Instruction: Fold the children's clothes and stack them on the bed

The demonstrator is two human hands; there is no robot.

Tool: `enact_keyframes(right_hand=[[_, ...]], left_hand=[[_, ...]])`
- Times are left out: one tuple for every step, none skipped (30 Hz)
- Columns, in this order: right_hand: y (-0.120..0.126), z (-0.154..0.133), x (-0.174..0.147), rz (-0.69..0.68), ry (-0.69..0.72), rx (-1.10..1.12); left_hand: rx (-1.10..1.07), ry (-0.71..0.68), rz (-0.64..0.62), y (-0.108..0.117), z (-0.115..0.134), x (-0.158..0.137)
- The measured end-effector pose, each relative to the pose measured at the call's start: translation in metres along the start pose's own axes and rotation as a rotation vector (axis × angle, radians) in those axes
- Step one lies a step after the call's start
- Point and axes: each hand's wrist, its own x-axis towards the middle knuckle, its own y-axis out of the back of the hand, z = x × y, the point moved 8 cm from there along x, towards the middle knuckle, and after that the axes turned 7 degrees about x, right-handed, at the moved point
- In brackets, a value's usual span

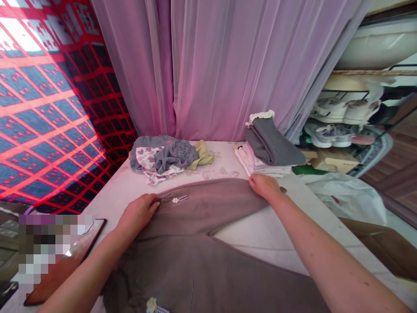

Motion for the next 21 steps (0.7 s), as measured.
enact_keyframes(right_hand=[[0.002, 0.001, 0.0, 0.034, -0.037, 0.0], [0.003, 0.003, -0.001, 0.069, -0.077, 0.005], [0.002, 0.004, -0.001, 0.095, -0.114, 0.014], [0.0, 0.004, -0.002, 0.107, -0.143, 0.025], [-0.003, 0.004, -0.003, 0.106, -0.16, 0.034], [-0.007, 0.003, -0.003, 0.1, -0.17, 0.039], [-0.011, 0.002, -0.004, 0.098, -0.178, 0.042], [-0.015, 0.002, -0.006, 0.105, -0.192, 0.043], [-0.017, 0.002, -0.007, 0.123, -0.21, 0.047], [-0.018, 0.003, -0.009, 0.145, -0.221, 0.055], [-0.019, 0.003, -0.011, 0.167, -0.218, 0.066], [-0.02, 0.002, -0.012, 0.19, -0.198, 0.08], [-0.02, 0.001, -0.014, 0.213, -0.163, 0.096], [-0.02, -0.001, -0.015, 0.231, -0.115, 0.109], [-0.021, -0.004, -0.016, 0.24, -0.064, 0.119], [-0.022, -0.006, -0.017, 0.237, -0.017, 0.124], [-0.024, -0.009, -0.018, 0.222, 0.019, 0.123], [-0.026, -0.012, -0.019, 0.196, 0.042, 0.118], [-0.029, -0.015, -0.021, 0.162, 0.048, 0.11], [-0.031, -0.019, -0.023, 0.129, 0.039, 0.103], [-0.031, -0.025, -0.027, 0.103, 0.027, 0.101]], left_hand=[[0.036, 0.033, -0.005, 0.001, -0.004, 0.003], [0.075, 0.06, -0.017, 0.001, -0.007, 0.006], [0.113, 0.076, -0.036, 0.001, -0.009, 0.007], [0.146, 0.081, -0.062, 0.0, -0.009, 0.008], [0.171, 0.077, -0.086, -0.001, -0.009, 0.009], [0.187, 0.067, -0.103, -0.001, -0.008, 0.009], [0.195, 0.062, -0.107, 0.0, -0.008, 0.009], [0.197, 0.068, -0.103, 0.001, -0.008, 0.009], [0.198, 0.088, -0.101, 0.002, -0.01, 0.01], [0.199, 0.116, -0.107, 0.003, -0.012, 0.01], [0.203, 0.144, -0.123, 0.003, -0.014, 0.011], [0.211, 0.169, -0.146, 0.002, -0.015, 0.012], [0.223, 0.186, -0.167, 0.001, -0.015, 0.013], [0.238, 0.194, -0.178, 0.001, -0.013, 0.014], [0.252, 0.193, -0.173, 0.002, -0.01, 0.015], [0.264, 0.18, -0.153, 0.004, -0.004, 0.015], [0.271, 0.156, -0.118, 0.007, 0.004, 0.013], [0.271, 0.122, -0.073, 0.01, 0.013, 0.011], [0.263, 0.072, -0.021, 0.012, 0.024, 0.008], [0.243, -0.003, 0.031, 0.013, 0.038, 0.003], [0.208, -0.1, 0.073, 0.011, 0.053, -0.004]])
